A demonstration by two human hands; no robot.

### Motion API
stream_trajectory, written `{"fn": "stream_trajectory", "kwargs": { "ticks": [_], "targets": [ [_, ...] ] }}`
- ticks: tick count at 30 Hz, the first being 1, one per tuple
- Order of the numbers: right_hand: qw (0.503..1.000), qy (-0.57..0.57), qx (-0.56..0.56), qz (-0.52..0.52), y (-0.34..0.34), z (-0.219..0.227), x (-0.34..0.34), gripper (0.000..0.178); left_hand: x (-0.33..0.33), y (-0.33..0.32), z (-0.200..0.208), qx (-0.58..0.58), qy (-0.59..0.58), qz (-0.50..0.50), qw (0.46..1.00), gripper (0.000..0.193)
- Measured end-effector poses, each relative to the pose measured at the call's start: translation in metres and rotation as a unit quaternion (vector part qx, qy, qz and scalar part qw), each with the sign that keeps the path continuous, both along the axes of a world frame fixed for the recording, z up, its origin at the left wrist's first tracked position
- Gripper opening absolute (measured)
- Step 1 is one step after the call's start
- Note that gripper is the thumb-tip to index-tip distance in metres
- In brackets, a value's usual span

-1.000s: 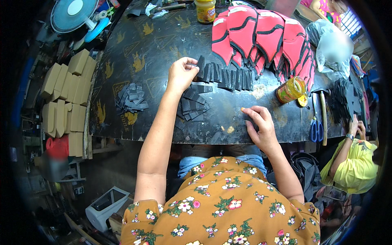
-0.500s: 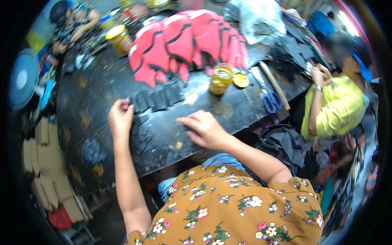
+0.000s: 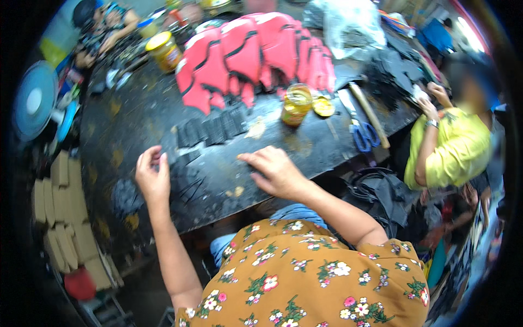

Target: The person repeatedly picks small black rubber pieces from a pile, applies adhesive from a yellow jar to one edge, and presses the piece onto a pink rubber component. They continue this cycle, stacking the finished pink-and-black assemblies on the table.

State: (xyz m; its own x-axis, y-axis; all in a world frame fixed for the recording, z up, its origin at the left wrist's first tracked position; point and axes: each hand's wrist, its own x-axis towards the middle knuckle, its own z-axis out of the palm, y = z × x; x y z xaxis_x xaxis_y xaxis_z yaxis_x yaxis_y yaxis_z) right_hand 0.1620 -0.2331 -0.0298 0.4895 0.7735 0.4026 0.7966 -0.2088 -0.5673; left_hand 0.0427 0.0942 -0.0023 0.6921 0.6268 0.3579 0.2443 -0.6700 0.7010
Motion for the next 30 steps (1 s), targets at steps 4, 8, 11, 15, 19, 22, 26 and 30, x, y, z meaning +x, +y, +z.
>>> {"fn": "stream_trajectory", "kwargs": {
  "ticks": [4, 8, 11, 15, 19, 22, 26, 30],
  "targets": [
    [1.0, 0.0, -0.013, 0.005, 0.002, 0.007, -0.001, 0.061, -0.028, 0.01, 0.001, 0.008, -0.023, 0.01, 1.0, 0.019],
    [1.0, 0.014, -0.026, -0.004, 0.007, 0.012, -0.002, 0.058, -0.046, 0.009, 0.01, -0.003, 0.0, -0.014, 1.0, 0.015],
    [0.999, 0.034, -0.027, -0.002, 0.008, 0.018, -0.004, 0.058, -0.047, -0.001, 0.017, 0.011, 0.059, -0.079, 0.995, 0.019],
    [0.998, 0.047, 0.005, -0.031, -0.013, 0.045, 0.012, 0.049, -0.038, -0.01, 0.025, 0.064, 0.111, -0.19, 0.973, 0.029],
    [0.963, -0.17, 0.04, -0.205, -0.051, 0.093, 0.063, 0.055, -0.031, -0.016, 0.026, 0.084, 0.144, -0.238, 0.957, 0.032],
    [0.936, -0.251, -0.081, -0.233, -0.067, 0.12, 0.094, 0.057, -0.028, -0.019, 0.024, 0.109, 0.162, -0.237, 0.952, 0.024],
    [0.938, -0.24, -0.152, -0.197, -0.059, 0.127, 0.108, 0.052, -0.024, -0.021, 0.02, 0.162, 0.118, -0.207, 0.958, 0.017],
    [0.935, -0.208, -0.222, -0.182, -0.043, 0.125, 0.112, 0.055, -0.02, -0.026, 0.02, 0.135, -0.008, -0.104, 0.985, 0.014]
  ]
}}
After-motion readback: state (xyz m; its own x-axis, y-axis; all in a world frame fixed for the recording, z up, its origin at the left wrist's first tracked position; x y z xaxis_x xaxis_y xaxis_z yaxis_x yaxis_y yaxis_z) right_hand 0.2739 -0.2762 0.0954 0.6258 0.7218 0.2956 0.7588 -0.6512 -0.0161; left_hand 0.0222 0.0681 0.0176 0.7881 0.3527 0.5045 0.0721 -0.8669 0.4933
